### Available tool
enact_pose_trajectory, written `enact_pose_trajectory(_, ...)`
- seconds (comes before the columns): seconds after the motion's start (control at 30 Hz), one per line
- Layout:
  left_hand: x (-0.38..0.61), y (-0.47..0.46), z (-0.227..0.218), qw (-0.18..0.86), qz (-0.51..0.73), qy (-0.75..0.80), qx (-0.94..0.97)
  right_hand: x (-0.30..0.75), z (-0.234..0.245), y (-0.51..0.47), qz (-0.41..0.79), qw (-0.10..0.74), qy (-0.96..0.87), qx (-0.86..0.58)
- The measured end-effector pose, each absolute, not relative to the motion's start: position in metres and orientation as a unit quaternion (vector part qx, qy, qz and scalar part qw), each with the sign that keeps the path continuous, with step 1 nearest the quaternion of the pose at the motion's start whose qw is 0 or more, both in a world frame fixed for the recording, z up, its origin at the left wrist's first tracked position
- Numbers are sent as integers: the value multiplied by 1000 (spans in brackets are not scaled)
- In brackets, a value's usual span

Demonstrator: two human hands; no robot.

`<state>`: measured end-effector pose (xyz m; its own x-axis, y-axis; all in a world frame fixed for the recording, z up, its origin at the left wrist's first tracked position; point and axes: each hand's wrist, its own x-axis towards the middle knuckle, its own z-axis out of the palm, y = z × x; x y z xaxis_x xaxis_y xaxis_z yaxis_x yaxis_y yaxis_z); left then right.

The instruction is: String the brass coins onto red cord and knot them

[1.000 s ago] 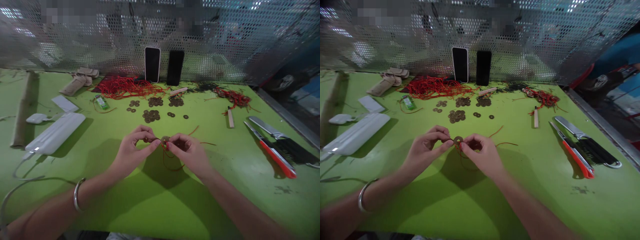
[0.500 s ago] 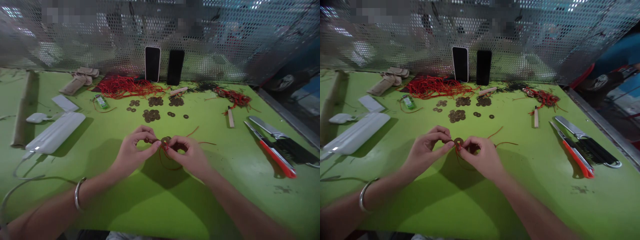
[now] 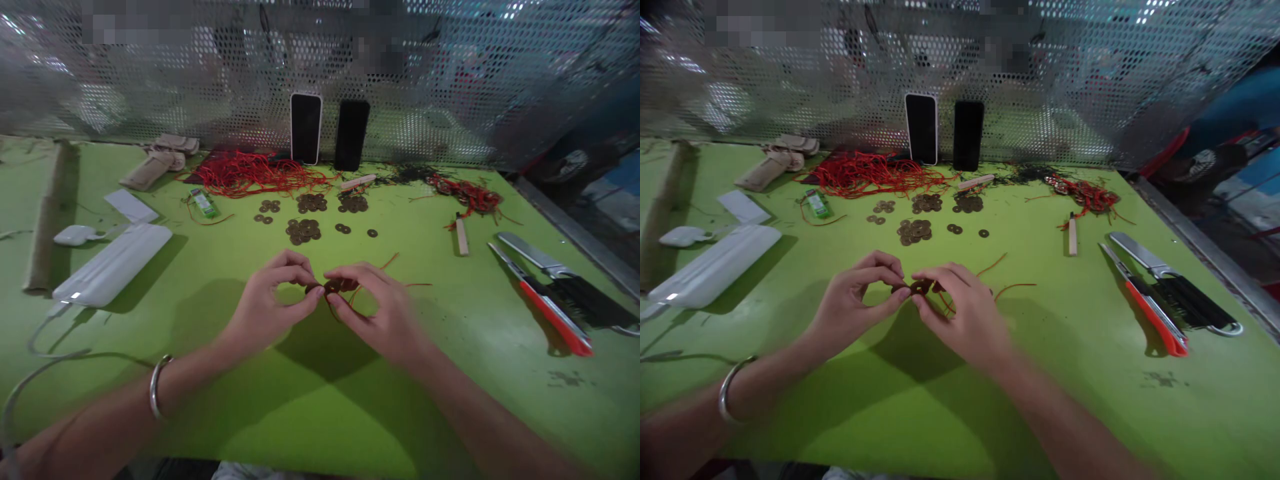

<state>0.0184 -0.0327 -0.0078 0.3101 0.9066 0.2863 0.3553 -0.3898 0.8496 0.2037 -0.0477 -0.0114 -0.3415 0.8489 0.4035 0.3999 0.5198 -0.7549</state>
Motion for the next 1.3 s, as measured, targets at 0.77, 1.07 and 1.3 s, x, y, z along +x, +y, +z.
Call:
enact_pose_trajectory(0.77, 17, -30, -11, 386, 416, 468, 677, 203, -20, -50, 412, 540, -615, -401)
enact_pose_trajectory(1.07, 17, -29, -13, 391, 412, 463, 681, 205, -14, -44, 509, 558, -481, -445)
enact_pose_trajectory(1.3, 16, -28, -15, 413, 399, 468, 672, 213, -41, -31, 593, 563, -347, -460)
